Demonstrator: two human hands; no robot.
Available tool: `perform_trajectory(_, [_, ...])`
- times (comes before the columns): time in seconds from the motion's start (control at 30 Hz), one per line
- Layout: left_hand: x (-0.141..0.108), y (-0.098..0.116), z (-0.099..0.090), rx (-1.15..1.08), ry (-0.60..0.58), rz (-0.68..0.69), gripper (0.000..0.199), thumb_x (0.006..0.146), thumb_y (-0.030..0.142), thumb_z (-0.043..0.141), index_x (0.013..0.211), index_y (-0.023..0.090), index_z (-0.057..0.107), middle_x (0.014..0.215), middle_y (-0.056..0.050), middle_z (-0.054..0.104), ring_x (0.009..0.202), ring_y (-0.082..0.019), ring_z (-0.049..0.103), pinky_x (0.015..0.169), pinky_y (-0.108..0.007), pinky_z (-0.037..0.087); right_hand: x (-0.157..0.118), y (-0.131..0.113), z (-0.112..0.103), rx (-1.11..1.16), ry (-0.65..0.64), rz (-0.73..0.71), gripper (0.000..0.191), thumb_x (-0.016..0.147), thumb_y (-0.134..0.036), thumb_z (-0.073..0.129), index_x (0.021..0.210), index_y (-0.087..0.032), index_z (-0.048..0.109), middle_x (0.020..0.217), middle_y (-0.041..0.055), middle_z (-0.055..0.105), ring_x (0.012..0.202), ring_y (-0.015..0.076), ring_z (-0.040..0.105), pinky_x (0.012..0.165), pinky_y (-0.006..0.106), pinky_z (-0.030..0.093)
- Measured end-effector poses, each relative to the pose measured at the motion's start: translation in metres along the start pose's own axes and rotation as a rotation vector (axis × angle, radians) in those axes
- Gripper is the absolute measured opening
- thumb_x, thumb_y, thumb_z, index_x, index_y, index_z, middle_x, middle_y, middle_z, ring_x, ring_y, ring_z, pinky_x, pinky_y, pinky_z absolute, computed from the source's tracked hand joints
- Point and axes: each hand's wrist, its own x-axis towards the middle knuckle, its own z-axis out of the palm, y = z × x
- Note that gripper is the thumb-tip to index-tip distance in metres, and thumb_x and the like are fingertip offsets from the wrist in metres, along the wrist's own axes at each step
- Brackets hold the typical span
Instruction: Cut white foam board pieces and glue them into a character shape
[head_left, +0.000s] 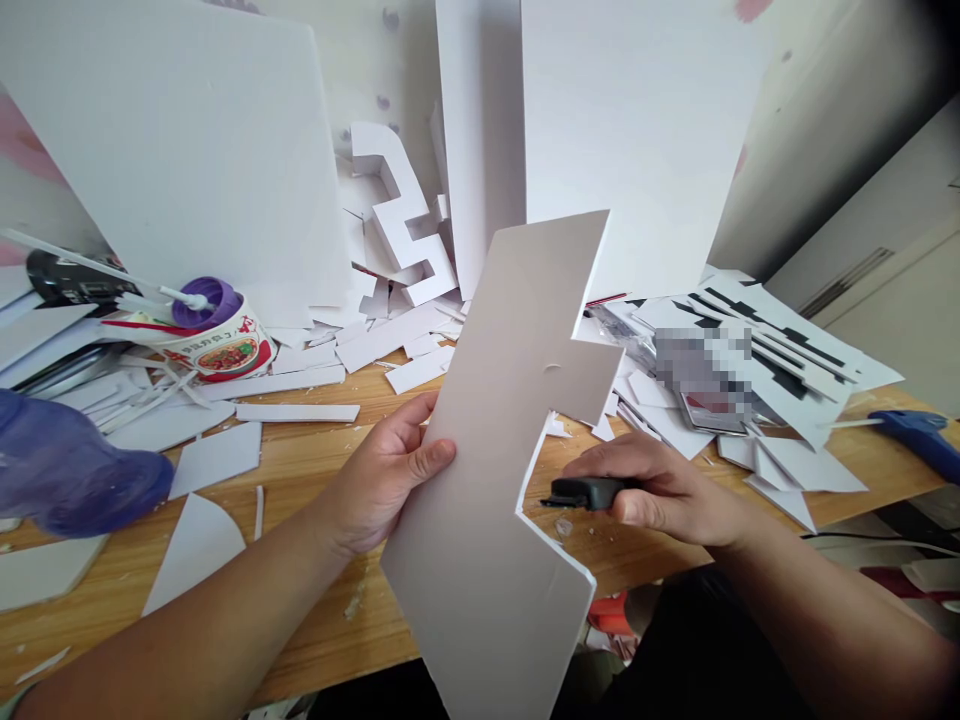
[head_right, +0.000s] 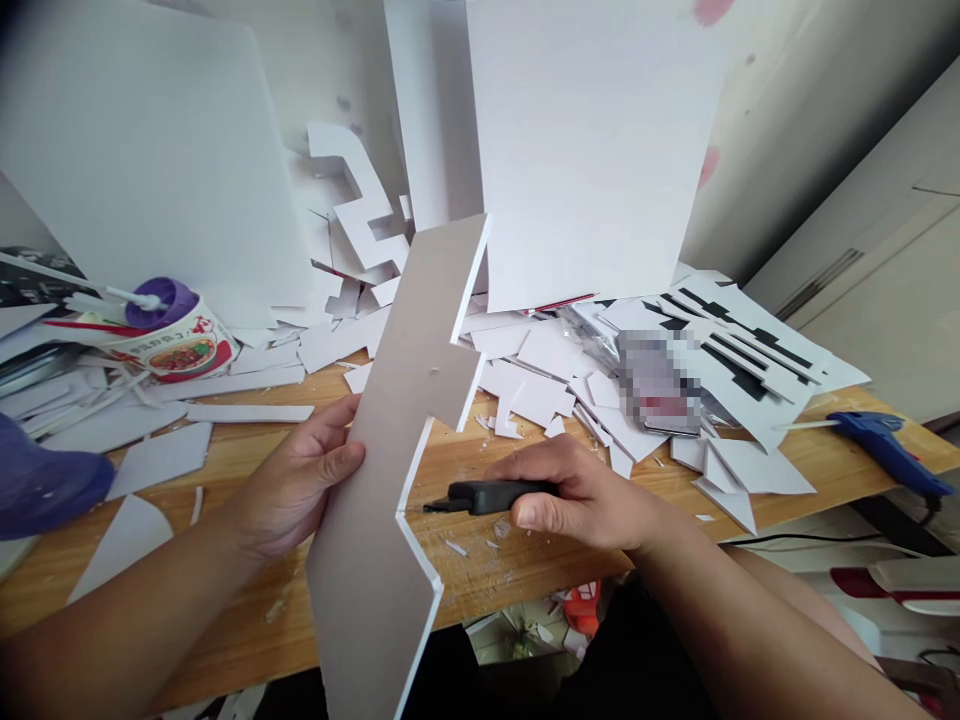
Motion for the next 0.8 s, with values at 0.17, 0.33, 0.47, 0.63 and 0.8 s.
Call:
perform_trajectory(0.17, [-0.0018,-0.0007,-0.0008,-0.013,0.016,-0.007,0.040,0.080,0.030,0.074,0.119,0.029,0.064,0.109,-0.005,0.074,0.088,-0.023,0.072,0.072,-0.028,0.058,0.0017,-0.0007,0.0008,-0.002,-0.023,-0.044,0.041,0.093,-0.045,0.054,0.118,-0.015,0.066,0.087,0.0066,0.069,0.071,0.0140,0.058,0.063,0.024,0.042])
perform_trajectory(0.33, [-0.0021,-0.0005,-0.0002,-0.003,0.012,-0.002,0.047,0.079,0.031,0.075,0.123,0.028,0.061,0.108,-0.006,0.074,0.087,-0.025,0.073,0.070,-0.028,0.058,0.0021,-0.0025,0.0017,-0.054,-0.012,-0.004,0.044,0.093,-0.050,0.052,0.114,-0.015,0.067,0.082,0.0054,0.066,0.069,0.0131,0.056,0.061,0.024,0.040])
perform_trajectory(0.47, [-0.0012,-0.0020,0.0001,0.024,0.002,0.025,0.052,0.079,0.033,0.075,0.127,0.026,0.058,0.111,-0.008,0.073,0.091,-0.027,0.072,0.072,-0.031,0.059,0.0028,-0.0031,0.0031,-0.109,0.012,-0.018,0.045,0.092,-0.052,0.052,0.105,-0.013,0.068,0.075,0.0041,0.062,0.064,0.0121,0.053,0.059,0.024,0.038])
perform_trajectory(0.63, [-0.0003,-0.0047,-0.0025,0.041,-0.027,0.067,0.047,0.082,0.033,0.071,0.126,0.025,0.056,0.116,-0.009,0.070,0.095,-0.027,0.071,0.075,-0.033,0.059,0.0026,-0.0031,0.0035,-0.113,0.020,-0.019,0.042,0.092,-0.051,0.054,0.104,-0.013,0.067,0.075,0.0034,0.060,0.065,0.0123,0.051,0.060,0.024,0.036])
perform_trajectory(0.8, [0.0001,-0.0057,-0.0033,0.022,-0.020,0.075,0.041,0.083,0.031,0.071,0.122,0.026,0.057,0.117,-0.008,0.070,0.094,-0.026,0.071,0.075,-0.031,0.059,0.0006,-0.0040,0.0017,-0.185,0.063,-0.002,0.043,0.090,-0.053,0.054,0.103,-0.014,0.067,0.077,0.0050,0.062,0.069,0.0143,0.052,0.064,0.026,0.038])
